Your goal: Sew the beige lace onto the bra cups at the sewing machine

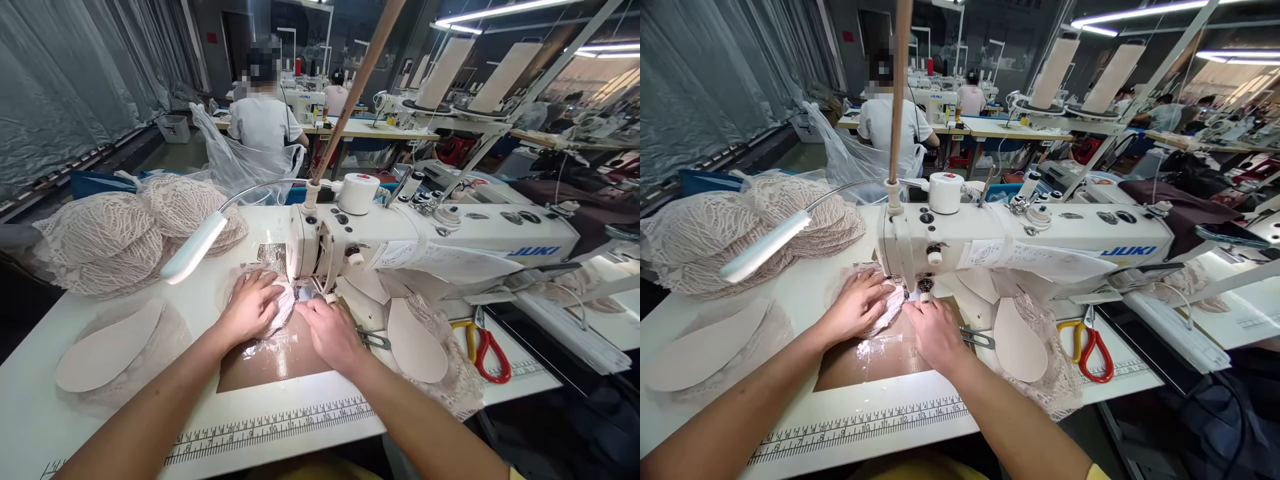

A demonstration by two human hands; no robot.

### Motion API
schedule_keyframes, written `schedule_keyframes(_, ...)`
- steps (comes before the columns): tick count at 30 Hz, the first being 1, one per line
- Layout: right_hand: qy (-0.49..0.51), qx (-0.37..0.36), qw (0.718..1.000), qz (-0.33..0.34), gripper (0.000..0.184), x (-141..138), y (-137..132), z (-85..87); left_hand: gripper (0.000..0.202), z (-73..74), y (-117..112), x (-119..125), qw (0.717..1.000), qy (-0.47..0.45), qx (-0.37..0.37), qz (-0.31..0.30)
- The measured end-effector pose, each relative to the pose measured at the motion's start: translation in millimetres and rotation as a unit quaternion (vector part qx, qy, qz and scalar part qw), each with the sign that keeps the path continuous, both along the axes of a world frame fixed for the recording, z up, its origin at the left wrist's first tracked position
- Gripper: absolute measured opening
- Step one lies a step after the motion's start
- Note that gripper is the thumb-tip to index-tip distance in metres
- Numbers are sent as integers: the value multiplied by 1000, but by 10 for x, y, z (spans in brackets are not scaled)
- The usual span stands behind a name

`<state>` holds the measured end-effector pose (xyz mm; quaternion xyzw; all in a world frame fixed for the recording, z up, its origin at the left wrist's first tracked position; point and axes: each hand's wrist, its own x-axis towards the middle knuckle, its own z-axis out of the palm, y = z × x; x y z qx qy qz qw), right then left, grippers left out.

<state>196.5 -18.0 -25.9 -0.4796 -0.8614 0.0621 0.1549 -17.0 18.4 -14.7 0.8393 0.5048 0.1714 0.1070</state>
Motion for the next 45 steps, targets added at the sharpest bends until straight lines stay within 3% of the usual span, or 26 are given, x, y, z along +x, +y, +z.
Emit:
schedule_keyframes(3, 75, 13, 997, 28, 46, 32, -15, -10, 29, 148, -131, -63, 989, -59, -108, -80)
schedule_keyframes(5, 131, 16, 990, 51, 40, 52, -28, 1, 26, 262, -289, -86, 963, -111, -180, -165)
schedule_keyframes(7, 177, 16, 982, 63, 36, 66, -40, 16, 27, 364, -461, -94, 941, -167, -207, -207)
schedule_keyframes(10, 215, 21, 973, 75, 33, 68, -50, 28, 26, 444, -646, -100, 945, -223, -185, -154)
schedule_keyframes(14, 215, 41, 966, 139, 32, 45, -59, 50, 22, 353, -683, -69, 970, -191, -143, -46)
schedule_keyframes(19, 41, 8, 968, 247, 28, 52, -94, 134, 16, 177, -580, 39, 989, -107, -67, -72)
schedule_keyframes(21, -25, 2, 972, 234, 20, 71, -98, 139, 17, 168, -539, 38, 993, -81, -64, -63)
schedule_keyframes(24, -50, 3, 981, 188, 11, 99, -73, 91, 36, 178, -496, -11, 996, -32, -64, -55)
schedule_keyframes(29, 58, 35, 992, 106, 18, 80, -24, 29, 49, 125, -460, -35, 995, 14, -53, -78)
schedule_keyframes(32, 93, 33, 985, 142, 29, 48, -26, 82, 51, 105, -423, -3, 993, 21, -53, -105)
schedule_keyframes(34, 50, 16, 985, 164, 22, 44, -23, 114, 53, 121, -397, 14, 991, 27, -57, -116)
schedule_keyframes(36, -6, 5, 990, 140, 14, 57, -8, 114, 56, 155, -381, 27, 991, 38, -63, -115)
schedule_keyframes(38, -32, 2, 994, 104, 16, 76, 13, 86, 56, 191, -377, 39, 990, 56, -70, -111)
schedule_keyframes(41, 0, 8, 997, 72, 18, 96, 23, 50, 54, 219, -379, 55, 988, 79, -68, -114)
schedule_keyframes(45, 41, 19, 993, 108, 25, 114, 4, 65, 52, 178, -368, 16, 990, 96, -52, -88)
